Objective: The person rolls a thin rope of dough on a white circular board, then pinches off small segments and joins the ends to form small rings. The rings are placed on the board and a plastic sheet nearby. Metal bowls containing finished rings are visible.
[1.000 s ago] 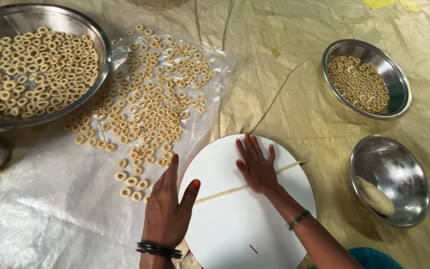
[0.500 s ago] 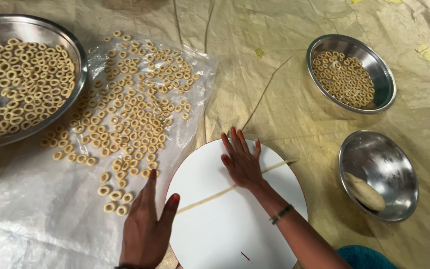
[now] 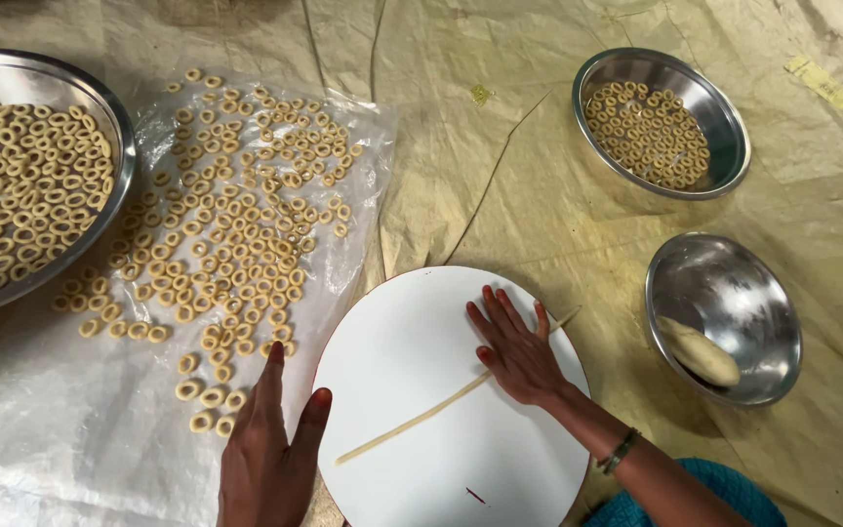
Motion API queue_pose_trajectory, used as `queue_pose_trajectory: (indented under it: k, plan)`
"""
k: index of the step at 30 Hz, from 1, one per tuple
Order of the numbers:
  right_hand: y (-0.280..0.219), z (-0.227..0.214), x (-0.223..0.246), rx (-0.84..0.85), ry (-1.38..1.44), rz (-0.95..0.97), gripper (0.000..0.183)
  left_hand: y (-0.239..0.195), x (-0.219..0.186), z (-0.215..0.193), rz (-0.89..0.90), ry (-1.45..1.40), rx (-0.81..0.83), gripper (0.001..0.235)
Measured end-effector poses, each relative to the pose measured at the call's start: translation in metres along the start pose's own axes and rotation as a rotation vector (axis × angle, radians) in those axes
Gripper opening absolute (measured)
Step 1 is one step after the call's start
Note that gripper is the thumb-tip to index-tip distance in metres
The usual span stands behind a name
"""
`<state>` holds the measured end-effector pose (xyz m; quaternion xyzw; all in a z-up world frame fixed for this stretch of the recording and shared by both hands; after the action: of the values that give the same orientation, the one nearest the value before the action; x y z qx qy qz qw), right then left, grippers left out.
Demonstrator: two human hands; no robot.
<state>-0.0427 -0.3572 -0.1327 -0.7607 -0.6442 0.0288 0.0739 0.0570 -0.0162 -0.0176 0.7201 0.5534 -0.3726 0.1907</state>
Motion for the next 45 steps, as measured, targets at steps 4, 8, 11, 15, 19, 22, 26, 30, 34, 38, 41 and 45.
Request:
queue_pose_trajectory:
  k: [4, 8, 11, 15, 19, 22, 26, 30, 34, 38, 41, 45]
  plan:
    - [0.017, 0.0, -0.001, -0.04, -0.03, 0.001, 0.07, 0.001, -0.001, 0.002, -0.001, 0.026, 0.011, 0.085]
    - [0.074, -0.005, -0.002, -0.094, 0.046, 0.063, 0.074, 0.005, -0.003, 0.007, -0.01, 0.048, 0.027, 0.084]
    - [0.108, -0.017, -0.011, -0.176, 0.063, 0.098, 0.074, 0.007, 0.0, 0.011, -0.069, 0.052, 0.081, 0.086]
    - [0.11, -0.016, -0.026, -0.157, 0.016, 0.08, 0.075, 0.007, 0.001, 0.008, -0.069, 0.041, 0.044, 0.084]
    - [0.068, -0.007, -0.029, -0.1, -0.034, 0.019, 0.072, 0.007, -0.007, 0.005, 0.008, -0.004, 0.026, 0.081]
    - [0.03, -0.001, -0.034, -0.016, -0.096, -0.015, 0.071, 0.005, -0.009, 0.004, 0.011, -0.024, 0.047, 0.083]
    - [0.01, 0.002, -0.039, 0.014, -0.104, 0.002, 0.069, 0.0, -0.014, 0.002, 0.024, -0.037, 0.047, 0.08]
    - [0.043, -0.006, -0.033, -0.072, -0.049, 0.018, 0.069, 0.0, -0.016, 0.002, -0.031, -0.032, 0.081, 0.085]
    - [0.086, -0.023, -0.029, -0.107, -0.013, 0.066, 0.069, 0.001, -0.013, 0.0, -0.08, -0.005, 0.108, 0.085]
    - [0.108, -0.028, 0.01, -0.175, 0.016, -0.026, 0.076, 0.006, -0.012, 0.001, -0.087, 0.003, 0.112, 0.084]
    - [0.096, -0.013, 0.044, -0.071, 0.083, -0.109, 0.076, 0.006, -0.016, 0.001, -0.023, -0.037, 0.079, 0.083]
    - [0.051, -0.009, 0.052, -0.028, 0.03, -0.179, 0.077, 0.002, -0.012, -0.002, -0.061, -0.05, 0.082, 0.084]
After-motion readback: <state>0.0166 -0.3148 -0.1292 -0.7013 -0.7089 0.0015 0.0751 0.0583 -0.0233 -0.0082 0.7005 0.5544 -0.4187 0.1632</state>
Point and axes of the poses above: each hand's wrist, its own y-axis towards the middle knuckle, its own z-axis out of the palm, x = y × z, the point moved 6 cm from there along y, towards the middle knuckle
